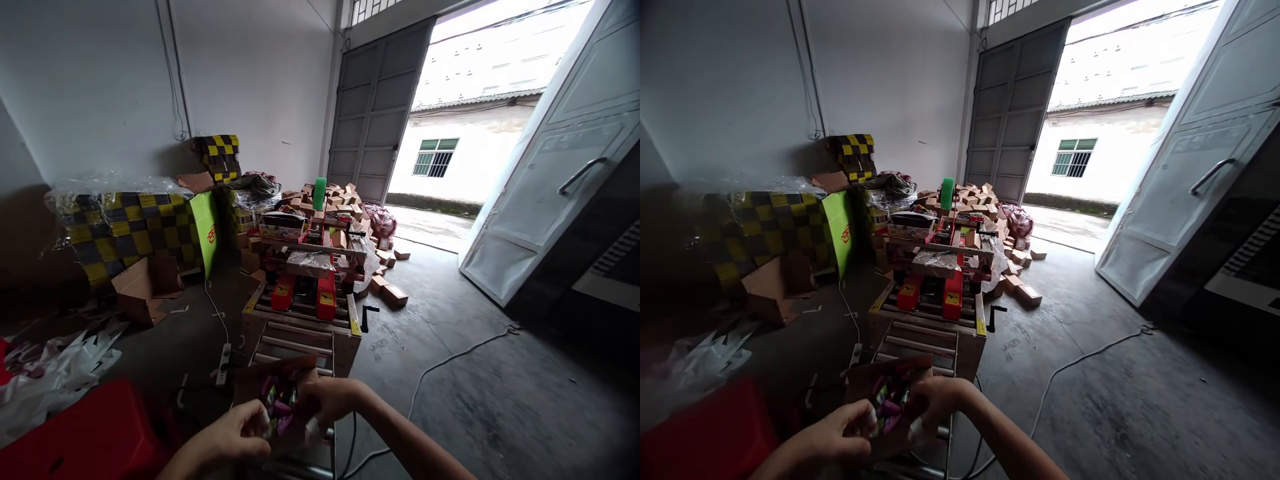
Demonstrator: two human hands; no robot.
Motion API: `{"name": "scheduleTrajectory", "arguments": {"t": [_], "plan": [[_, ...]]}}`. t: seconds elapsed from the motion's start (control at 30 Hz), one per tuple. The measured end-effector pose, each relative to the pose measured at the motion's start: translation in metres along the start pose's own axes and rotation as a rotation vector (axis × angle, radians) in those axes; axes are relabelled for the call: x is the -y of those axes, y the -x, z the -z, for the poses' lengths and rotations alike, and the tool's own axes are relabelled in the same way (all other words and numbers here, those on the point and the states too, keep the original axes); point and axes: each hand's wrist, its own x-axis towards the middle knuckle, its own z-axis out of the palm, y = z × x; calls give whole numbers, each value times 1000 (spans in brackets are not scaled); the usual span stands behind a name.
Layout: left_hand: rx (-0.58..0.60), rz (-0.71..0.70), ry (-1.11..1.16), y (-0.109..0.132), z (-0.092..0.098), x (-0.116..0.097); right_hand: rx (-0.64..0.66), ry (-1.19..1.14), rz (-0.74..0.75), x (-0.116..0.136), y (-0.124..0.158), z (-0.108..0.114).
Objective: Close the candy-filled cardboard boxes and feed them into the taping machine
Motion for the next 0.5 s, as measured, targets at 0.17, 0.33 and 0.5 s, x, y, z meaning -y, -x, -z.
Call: {"name": "scheduleTrajectory", "arguments": {"t": [0.17,0.33,0.5], "plan": [[-293,-13,-128,-16,-2,7,-187,68,-150,-5,-20,1],[-862,62,-420,-17,-17,12,-592,200,-343,8,-17,-24],[-1135,174,-438,-23,-13,23,-768,337,-60,28,-13,-56]]}}
